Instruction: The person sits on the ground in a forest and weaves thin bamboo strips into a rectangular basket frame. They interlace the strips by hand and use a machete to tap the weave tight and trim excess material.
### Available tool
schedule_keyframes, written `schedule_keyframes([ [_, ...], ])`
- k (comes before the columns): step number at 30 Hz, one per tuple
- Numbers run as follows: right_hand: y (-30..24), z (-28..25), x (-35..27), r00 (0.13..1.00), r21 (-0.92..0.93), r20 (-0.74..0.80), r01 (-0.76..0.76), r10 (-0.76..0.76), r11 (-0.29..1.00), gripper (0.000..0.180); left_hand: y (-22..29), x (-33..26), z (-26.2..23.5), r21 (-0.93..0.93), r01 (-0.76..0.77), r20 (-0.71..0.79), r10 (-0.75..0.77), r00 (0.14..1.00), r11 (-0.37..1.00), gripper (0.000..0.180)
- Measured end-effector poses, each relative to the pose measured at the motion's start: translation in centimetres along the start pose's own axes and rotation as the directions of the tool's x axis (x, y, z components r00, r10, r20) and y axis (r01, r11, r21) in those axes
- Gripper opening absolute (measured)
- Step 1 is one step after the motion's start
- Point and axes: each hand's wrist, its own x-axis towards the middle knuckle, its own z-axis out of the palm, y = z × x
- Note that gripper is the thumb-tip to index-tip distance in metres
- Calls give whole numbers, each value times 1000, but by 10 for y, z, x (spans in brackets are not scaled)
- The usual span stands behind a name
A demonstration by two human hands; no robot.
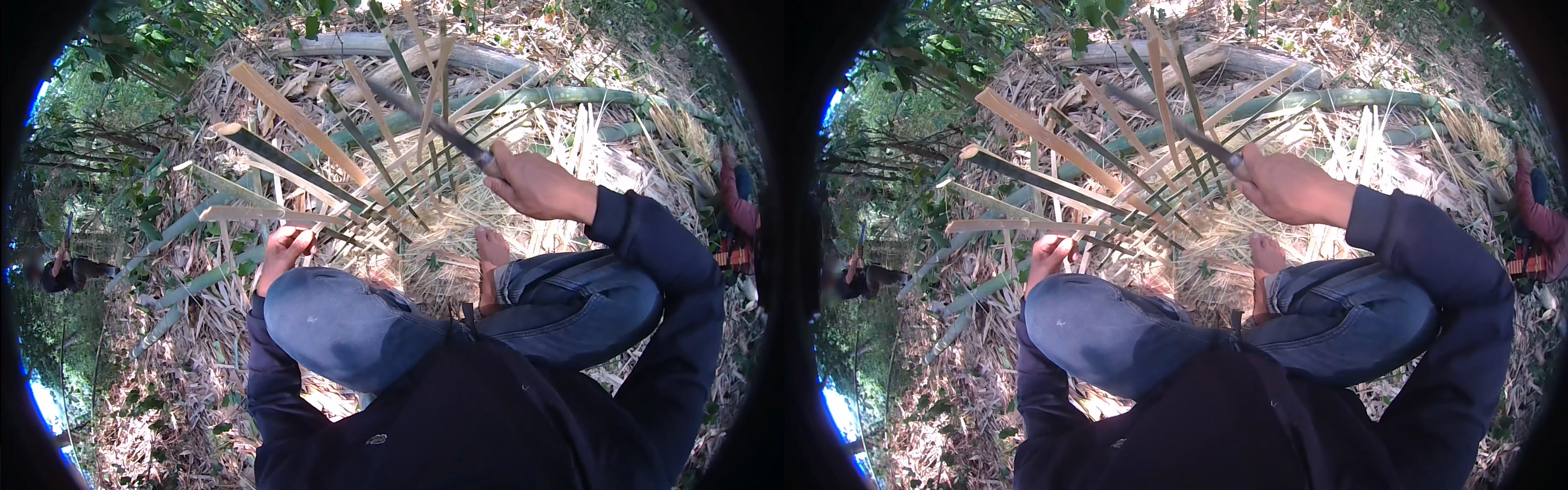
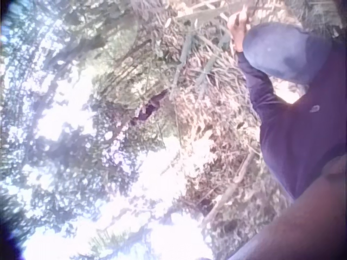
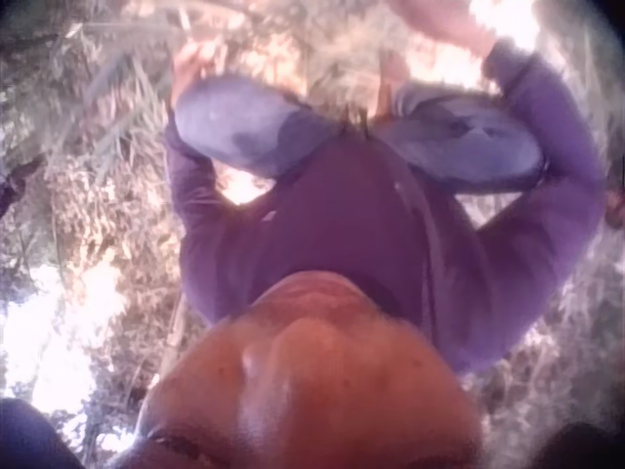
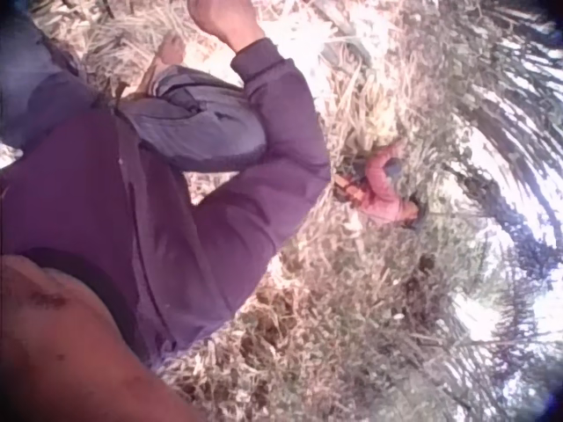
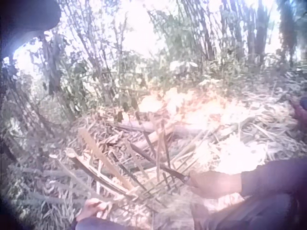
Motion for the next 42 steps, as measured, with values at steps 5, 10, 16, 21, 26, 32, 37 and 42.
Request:
schedule_keyframes([
  [5, 15, -10, -9, 995, -24, 35, 96, -95, 995, 32, -5, 1, 0, -21, 11, -45, -12, 999, 1000, 19],
  [10, 16, -51, -53, 991, -81, -42, 120, -124, 989, 29, -13, 4, -4, -73, -11, -74, 6, 997, 997, 17],
  [16, 39, -62, -101, 996, -132, -78, 36, -46, 991, 33, -13, 8, -2, 57, 28, -162, -18, 987, 998, 15],
  [21, 56, -60, -113, 998, -18, -54, -39, 38, 999, 33, -12, 14, -3, 72, 35, -172, -22, 985, 997, 16],
  [26, 69, -49, -102, 997, 10, -52, -62, 62, 998, 32, -10, 15, 0, 78, 21, -147, -9, 989, 997, 10],
  [32, 72, -47, -97, 1000, 23, 15, -11, 10, 1000, 31, -11, 14, 3, 10, 13, -166, -11, 986, 1000, 7],
  [37, 59, -44, -76, 999, -2, 43, -13, 13, 1000, 33, -2, 5, -1, 135, 33, -138, -14, 990, 990, 11],
  [42, 58, -24, -48, 992, -23, -82, 94, -95, 995, 31, -4, 2, 1, 109, 18, -130, -3, 991, 994, 12],
])
